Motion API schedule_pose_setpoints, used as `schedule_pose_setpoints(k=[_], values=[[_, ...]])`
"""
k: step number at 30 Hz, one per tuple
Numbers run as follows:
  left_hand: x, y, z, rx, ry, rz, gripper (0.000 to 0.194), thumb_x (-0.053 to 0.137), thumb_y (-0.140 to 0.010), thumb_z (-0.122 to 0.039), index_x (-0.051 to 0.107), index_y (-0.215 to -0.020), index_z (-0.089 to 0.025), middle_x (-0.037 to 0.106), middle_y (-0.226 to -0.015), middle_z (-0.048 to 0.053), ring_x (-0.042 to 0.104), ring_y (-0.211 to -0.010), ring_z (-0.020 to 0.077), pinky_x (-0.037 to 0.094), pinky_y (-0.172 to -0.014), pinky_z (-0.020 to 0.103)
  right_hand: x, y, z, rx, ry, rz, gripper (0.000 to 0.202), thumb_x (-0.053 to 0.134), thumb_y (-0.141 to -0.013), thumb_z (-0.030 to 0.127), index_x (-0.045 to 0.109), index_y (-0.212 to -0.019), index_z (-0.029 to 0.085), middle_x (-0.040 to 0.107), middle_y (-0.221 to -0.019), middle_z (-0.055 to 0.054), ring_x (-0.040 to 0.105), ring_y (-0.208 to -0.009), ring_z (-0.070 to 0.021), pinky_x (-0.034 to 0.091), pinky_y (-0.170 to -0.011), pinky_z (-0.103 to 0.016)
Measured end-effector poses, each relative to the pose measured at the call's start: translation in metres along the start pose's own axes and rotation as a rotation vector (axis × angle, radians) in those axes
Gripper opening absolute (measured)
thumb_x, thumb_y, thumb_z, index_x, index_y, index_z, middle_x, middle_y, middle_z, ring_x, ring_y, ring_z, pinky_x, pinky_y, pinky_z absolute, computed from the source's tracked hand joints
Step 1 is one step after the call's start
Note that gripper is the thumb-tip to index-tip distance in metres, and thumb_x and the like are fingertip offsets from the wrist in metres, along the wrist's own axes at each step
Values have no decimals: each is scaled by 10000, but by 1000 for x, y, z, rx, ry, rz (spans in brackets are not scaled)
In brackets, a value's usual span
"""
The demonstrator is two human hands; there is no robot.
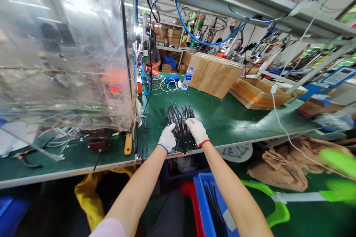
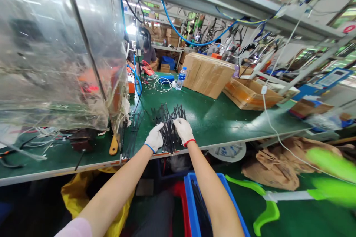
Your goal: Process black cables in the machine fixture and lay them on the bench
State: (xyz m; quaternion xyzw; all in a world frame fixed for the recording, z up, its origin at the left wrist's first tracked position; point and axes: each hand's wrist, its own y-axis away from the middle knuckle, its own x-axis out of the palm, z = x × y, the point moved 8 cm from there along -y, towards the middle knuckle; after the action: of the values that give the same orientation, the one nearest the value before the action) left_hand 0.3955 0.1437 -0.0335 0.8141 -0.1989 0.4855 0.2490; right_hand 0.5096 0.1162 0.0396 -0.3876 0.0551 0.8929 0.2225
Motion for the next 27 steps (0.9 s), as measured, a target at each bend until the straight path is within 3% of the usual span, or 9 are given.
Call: schedule_pose_setpoints(k=[3,7,10,14,19,27], values=[[1,-1,1,-17,-5,-3,251,661,-797,-383,664,-828,-134,729,-760,89,711,-821,233,549,-852,362,-1,9,17,-12,197,27,328,432,-862,431,671,-876,207,675,-851,-52,597,-817,-196,414,-724,-271],[-1,-4,0,-13,-13,-45,124,713,-743,-225,642,-800,-141,712,-682,41,696,-679,185,555,-795,328,1,15,32,-29,351,56,273,433,-857,382,644,-811,215,670,-844,-69,601,-825,-215,395,-713,-284],[-4,-7,2,-53,-20,-85,110,642,-786,-200,607,-706,-132,669,-585,35,665,-568,162,564,-738,322,0,16,22,36,270,63,309,416,-881,423,646,-910,220,676,-934,-68,601,-893,-219,404,-741,-282],[-2,-4,1,-91,-57,-59,230,615,-829,-305,609,-694,-119,670,-600,77,687,-630,194,570,-729,339,4,17,8,83,180,89,332,398,-903,449,633,-992,232,674,-1001,-55,602,-925,-210,417,-791,-286],[0,1,-1,-70,-140,-32,225,760,-705,-280,636,-791,-113,688,-636,73,682,-634,197,569,-686,332,5,18,12,54,299,86,338,373,-912,449,605,-1030,232,674,-974,-70,607,-923,-234,405,-743,-298],[1,0,0,40,-229,-56,274,808,-618,-226,638,-804,-117,676,-650,44,644,-567,156,555,-677,321,-2,21,11,85,356,66,310,380,-896,417,592,-1037,240,665,-1001,-74,601,-939,-247,398,-738,-301]])
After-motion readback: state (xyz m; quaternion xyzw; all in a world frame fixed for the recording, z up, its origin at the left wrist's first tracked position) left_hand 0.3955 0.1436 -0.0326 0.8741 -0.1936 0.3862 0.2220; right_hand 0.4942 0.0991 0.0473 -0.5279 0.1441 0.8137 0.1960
